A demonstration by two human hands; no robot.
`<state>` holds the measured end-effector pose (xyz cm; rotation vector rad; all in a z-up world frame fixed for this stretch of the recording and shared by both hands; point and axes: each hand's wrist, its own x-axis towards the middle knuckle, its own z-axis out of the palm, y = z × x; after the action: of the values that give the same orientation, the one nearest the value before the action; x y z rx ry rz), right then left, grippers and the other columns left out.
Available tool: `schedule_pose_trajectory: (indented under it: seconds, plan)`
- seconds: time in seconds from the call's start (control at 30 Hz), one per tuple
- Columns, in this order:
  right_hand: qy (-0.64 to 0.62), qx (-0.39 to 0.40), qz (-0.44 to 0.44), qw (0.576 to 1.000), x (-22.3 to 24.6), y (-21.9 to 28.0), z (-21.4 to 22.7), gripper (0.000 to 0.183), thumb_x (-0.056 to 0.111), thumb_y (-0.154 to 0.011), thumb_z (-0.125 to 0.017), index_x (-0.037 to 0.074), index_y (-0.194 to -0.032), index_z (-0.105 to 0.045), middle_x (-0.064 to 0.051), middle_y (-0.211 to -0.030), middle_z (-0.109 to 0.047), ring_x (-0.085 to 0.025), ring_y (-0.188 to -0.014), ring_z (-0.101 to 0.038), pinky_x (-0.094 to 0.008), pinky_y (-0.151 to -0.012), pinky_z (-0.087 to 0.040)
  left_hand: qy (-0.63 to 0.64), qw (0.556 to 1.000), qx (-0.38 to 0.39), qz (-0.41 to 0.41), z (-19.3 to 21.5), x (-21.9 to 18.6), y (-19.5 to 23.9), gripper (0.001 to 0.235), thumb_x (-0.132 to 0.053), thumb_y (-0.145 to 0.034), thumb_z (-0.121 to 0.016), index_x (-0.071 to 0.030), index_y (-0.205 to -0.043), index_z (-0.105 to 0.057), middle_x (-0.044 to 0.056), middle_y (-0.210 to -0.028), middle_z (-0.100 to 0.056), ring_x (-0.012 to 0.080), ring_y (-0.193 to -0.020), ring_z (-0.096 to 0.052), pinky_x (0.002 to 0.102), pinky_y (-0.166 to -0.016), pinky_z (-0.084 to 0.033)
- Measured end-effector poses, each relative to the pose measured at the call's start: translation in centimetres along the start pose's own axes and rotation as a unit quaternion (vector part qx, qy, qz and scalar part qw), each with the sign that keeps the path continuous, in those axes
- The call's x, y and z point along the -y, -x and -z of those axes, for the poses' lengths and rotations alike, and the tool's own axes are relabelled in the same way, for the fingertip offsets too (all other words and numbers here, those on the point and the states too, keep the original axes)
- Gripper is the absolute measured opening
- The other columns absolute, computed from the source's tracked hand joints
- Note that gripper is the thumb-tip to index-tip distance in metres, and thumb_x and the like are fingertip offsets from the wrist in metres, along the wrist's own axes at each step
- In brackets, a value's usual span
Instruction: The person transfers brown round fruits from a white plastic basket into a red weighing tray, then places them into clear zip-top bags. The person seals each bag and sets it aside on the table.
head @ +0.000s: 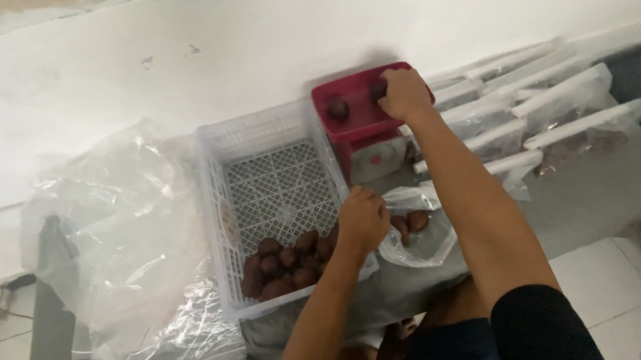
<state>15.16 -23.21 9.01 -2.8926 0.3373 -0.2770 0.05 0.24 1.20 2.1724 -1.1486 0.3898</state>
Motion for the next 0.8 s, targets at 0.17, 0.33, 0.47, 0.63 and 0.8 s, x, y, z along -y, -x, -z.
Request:
schedule_pose_trajectory:
  seconds: [0.17,0.33,0.47,0.63,0.8]
  plan:
    - [0.029,0.009,-0.018,0.999,0.8,-1.1,-1.7,0.049,0.02,-0.082,-0.079,0.0,-0.125,-0.067,-0.025,-0.111,-0.07,-0.051,-0.108,-0.066,-0.058,-0.089,-0.057,-0.007,1.0,0.017,-0.012,0.2,0.2,-0.2,0.023,-0.001,-0.084,-0.062,-0.003,-0.061,-0.066,0.011,-0.056,-0.058,0.0186,-0.059,-0.054,0.032,-0.078,-0.041]
    - [0.056,-0.009,-0.021,0.998,0.2,-1.4,-2.7,0.025,0.021,-0.082,-0.063,0.012,-0.105,-0.069,-0.019,-0.107,-0.07,-0.045,-0.105,-0.063,-0.059,-0.086,-0.053,0.06,0.995,-0.075,-0.015,-3.0,0.9,0.7,0.023,0.005,-0.08,-0.061,-0.003,-0.06,-0.053,0.01,-0.066,-0.052,0.031,-0.075,-0.052,0.042,-0.061,-0.046]
    - [-0.08,-0.065,-0.014,0.995,1.0,2.6,1.8,0.043,0.03,-0.08,-0.067,0.009,-0.116,-0.068,-0.022,-0.112,-0.066,-0.042,-0.105,-0.062,-0.053,-0.089,-0.05,0.053,0.997,-0.062,0.0,-2.4,0.5,0.9,0.018,0.003,-0.078,-0.062,-0.001,-0.061,-0.059,0.012,-0.067,-0.056,0.0334,-0.077,-0.054,0.045,-0.059,-0.046]
    - [-0.785,0.008,-0.007,0.619,-0.2,11.0,5.9,0.024,-0.006,-0.089,-0.059,0.004,-0.111,-0.061,-0.007,-0.097,-0.06,-0.024,-0.075,-0.064,-0.029,-0.063,-0.051,0.054,0.996,-0.072,-0.017,-2.1,0.4,0.3,0.019,0.006,-0.078,-0.059,-0.001,-0.06,-0.057,0.013,-0.066,-0.052,0.0329,-0.072,-0.052,0.044,-0.06,-0.045]
    - [-0.589,0.027,-0.037,0.807,-1.5,20.5,4.7,0.033,0.006,-0.088,-0.068,-0.005,-0.117,-0.058,-0.015,-0.087,-0.061,-0.025,-0.068,-0.066,-0.033,-0.052,-0.051,0.023,0.999,-0.024,-0.026,-0.4,0.0,0.0,0.013,0.004,-0.081,-0.067,-0.001,-0.07,-0.072,0.011,-0.063,-0.061,0.0218,-0.06,-0.058,0.03,-0.079,-0.043]
